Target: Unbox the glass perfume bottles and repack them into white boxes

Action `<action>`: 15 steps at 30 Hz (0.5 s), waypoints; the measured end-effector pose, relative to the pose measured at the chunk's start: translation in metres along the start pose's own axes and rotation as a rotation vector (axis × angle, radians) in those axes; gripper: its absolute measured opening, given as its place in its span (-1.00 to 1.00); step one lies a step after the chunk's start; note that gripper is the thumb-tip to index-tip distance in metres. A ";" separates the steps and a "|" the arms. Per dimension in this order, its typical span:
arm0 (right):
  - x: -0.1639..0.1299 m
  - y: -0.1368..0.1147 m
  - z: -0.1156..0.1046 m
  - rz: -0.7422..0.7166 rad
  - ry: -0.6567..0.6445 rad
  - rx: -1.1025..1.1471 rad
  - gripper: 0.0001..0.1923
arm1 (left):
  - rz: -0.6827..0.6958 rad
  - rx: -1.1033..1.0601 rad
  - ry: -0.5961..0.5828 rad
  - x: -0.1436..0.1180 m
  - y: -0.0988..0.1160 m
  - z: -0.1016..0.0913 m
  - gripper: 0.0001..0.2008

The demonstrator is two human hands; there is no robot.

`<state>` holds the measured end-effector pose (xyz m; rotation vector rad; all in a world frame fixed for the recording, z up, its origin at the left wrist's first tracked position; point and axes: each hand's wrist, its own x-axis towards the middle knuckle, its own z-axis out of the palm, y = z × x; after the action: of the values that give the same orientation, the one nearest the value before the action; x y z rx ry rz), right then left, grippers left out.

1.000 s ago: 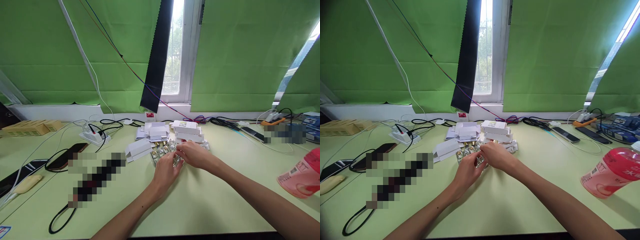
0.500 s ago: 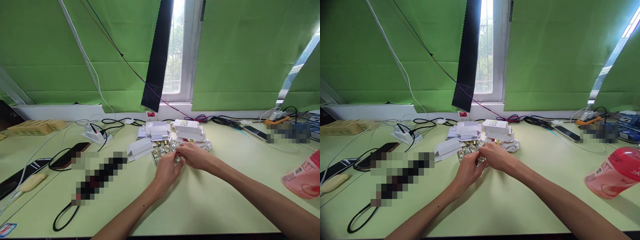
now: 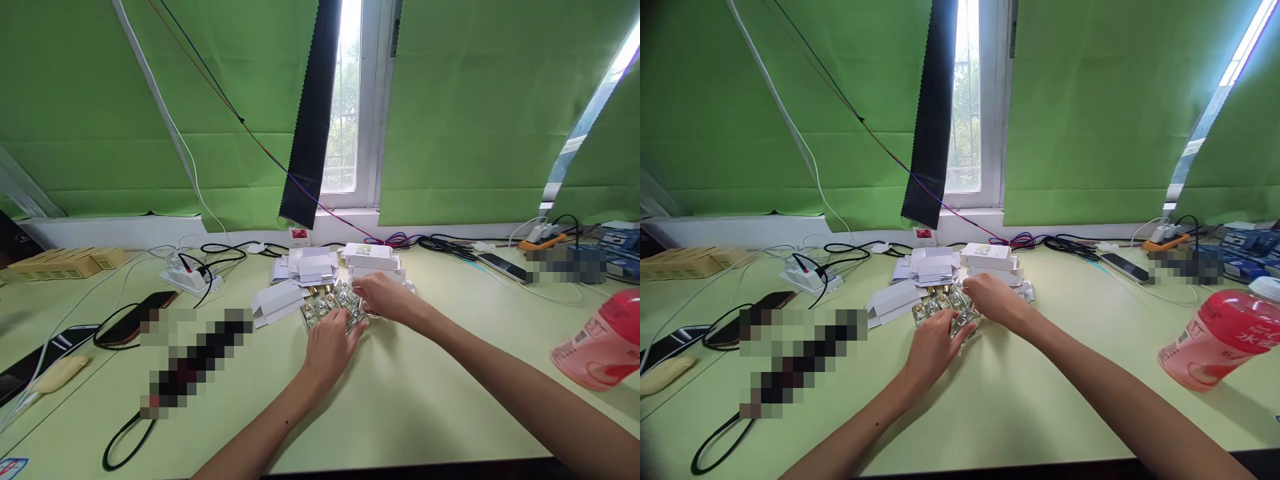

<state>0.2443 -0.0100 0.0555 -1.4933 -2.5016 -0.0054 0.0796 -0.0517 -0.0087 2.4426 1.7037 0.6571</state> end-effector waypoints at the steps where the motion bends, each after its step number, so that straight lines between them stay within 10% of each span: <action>1: -0.001 0.004 0.000 0.002 0.039 0.018 -0.77 | 0.003 0.019 0.007 0.000 0.000 0.000 -0.70; 5: -0.008 0.019 -0.017 0.114 0.173 0.016 -0.72 | 0.045 0.085 0.091 0.004 0.006 -0.006 -0.65; 15: -0.014 0.032 0.003 0.263 0.016 0.023 -0.80 | 0.108 0.146 0.052 0.045 0.050 -0.013 -0.56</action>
<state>0.2779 -0.0065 0.0459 -1.7915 -2.2663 0.0553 0.1308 -0.0312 0.0323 2.6559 1.7043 0.6338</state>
